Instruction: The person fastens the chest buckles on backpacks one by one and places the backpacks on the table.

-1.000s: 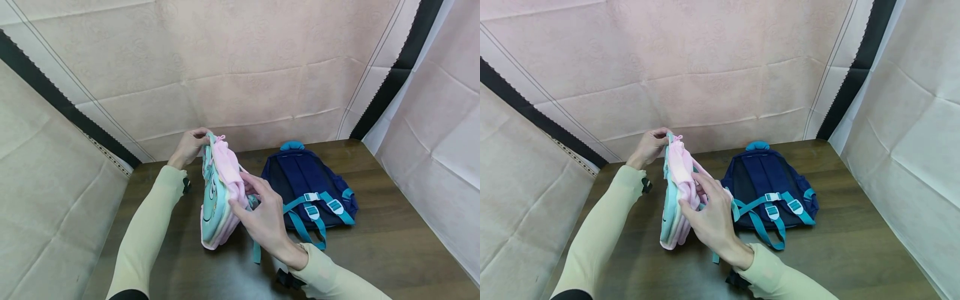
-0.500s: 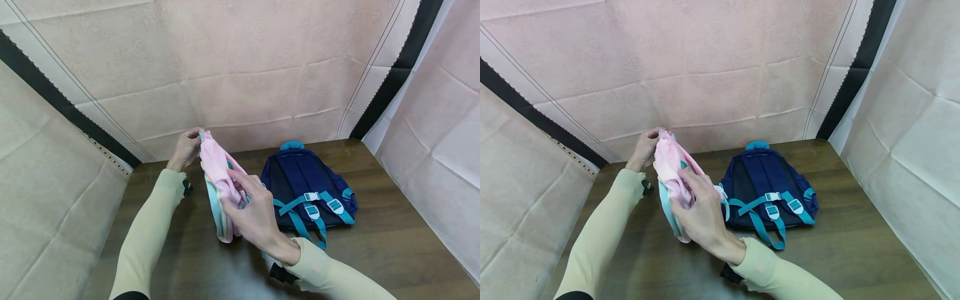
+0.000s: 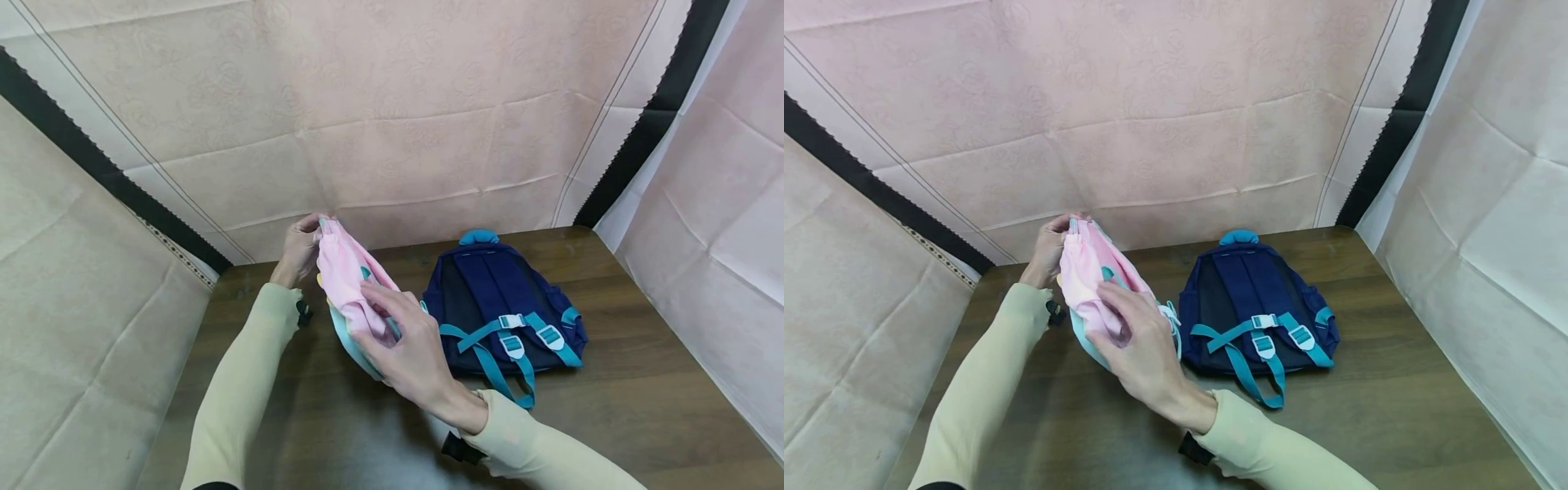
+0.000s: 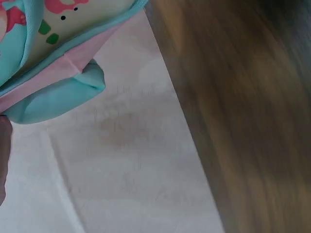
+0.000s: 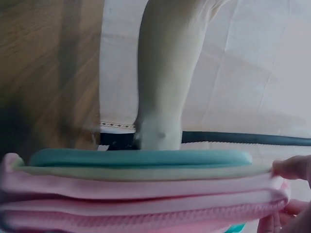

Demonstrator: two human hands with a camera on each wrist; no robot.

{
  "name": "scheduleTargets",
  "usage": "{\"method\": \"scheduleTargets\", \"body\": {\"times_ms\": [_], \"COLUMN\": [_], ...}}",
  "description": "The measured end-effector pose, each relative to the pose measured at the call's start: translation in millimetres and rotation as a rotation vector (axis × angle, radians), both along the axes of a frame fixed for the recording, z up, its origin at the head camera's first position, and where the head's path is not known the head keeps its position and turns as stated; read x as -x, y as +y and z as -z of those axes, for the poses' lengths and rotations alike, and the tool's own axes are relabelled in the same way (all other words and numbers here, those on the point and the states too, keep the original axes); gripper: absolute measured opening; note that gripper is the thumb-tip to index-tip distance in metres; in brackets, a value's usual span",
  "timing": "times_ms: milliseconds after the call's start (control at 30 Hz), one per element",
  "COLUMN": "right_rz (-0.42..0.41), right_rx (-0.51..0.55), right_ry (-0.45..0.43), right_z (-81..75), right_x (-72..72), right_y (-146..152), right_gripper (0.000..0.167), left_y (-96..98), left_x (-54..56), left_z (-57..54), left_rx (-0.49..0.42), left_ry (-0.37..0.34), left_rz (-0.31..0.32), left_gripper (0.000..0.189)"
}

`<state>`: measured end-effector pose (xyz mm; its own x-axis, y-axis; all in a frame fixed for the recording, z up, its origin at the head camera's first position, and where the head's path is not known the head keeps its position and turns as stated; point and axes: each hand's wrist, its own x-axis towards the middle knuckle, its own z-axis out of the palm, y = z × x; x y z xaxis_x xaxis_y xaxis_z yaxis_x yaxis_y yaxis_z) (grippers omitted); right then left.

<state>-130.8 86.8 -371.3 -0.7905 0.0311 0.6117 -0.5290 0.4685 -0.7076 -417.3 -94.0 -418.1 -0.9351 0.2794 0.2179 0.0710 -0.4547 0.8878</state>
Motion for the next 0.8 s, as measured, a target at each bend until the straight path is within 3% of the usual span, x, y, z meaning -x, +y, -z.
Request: {"method": "scheduleTargets", "body": {"times_ms": [100, 267, 333, 433, 533, 667, 800], "right_rz": [-0.004, 0.015, 0.048, 0.118, 0.172, 0.197, 0.210], "right_rx": [0.018, 0.050, 0.059, 0.068, 0.074, 0.092, 0.093], "right_ry": [-0.050, -0.101, -0.116, -0.168, -0.242, -0.334, -0.443], "right_z": [7.7, 22.1, 27.4, 34.6, 42.0, 50.7, 55.6], "right_x": [-0.3, -0.8, -1.8, -4.1, -5.1, -3.6, -1.6], "right_y": [5.7, 15.2, 19.5, 26.3, 32.7, 39.3, 42.6], "right_gripper": [0.060, 0.063, 0.065, 0.070, 0.079, 0.093, 0.102], "left_y": [-8.8, -22.1, -24.3, -25.1, -25.3, -27.8, -30.9], "left_x": [-1.2, -2.9, -4.0, -5.4, -6.2, -6.3, -7.6], "left_z": [-3.1, -10.3, -12.3, -14.4, -16.4, -18.9, -24.6], "left_rx": [0.160, 0.472, 0.552, 0.607, 0.611, 0.636, 0.693], "left_ry": [0.028, 0.141, 0.183, 0.216, 0.221, 0.222, 0.211], "left_rz": [-0.032, -0.084, -0.085, -0.072, -0.065, -0.064, -0.029], "left_gripper": [0.039, 0.014, 0.021, 0.027, 0.021, 0.019, 0.028]}}
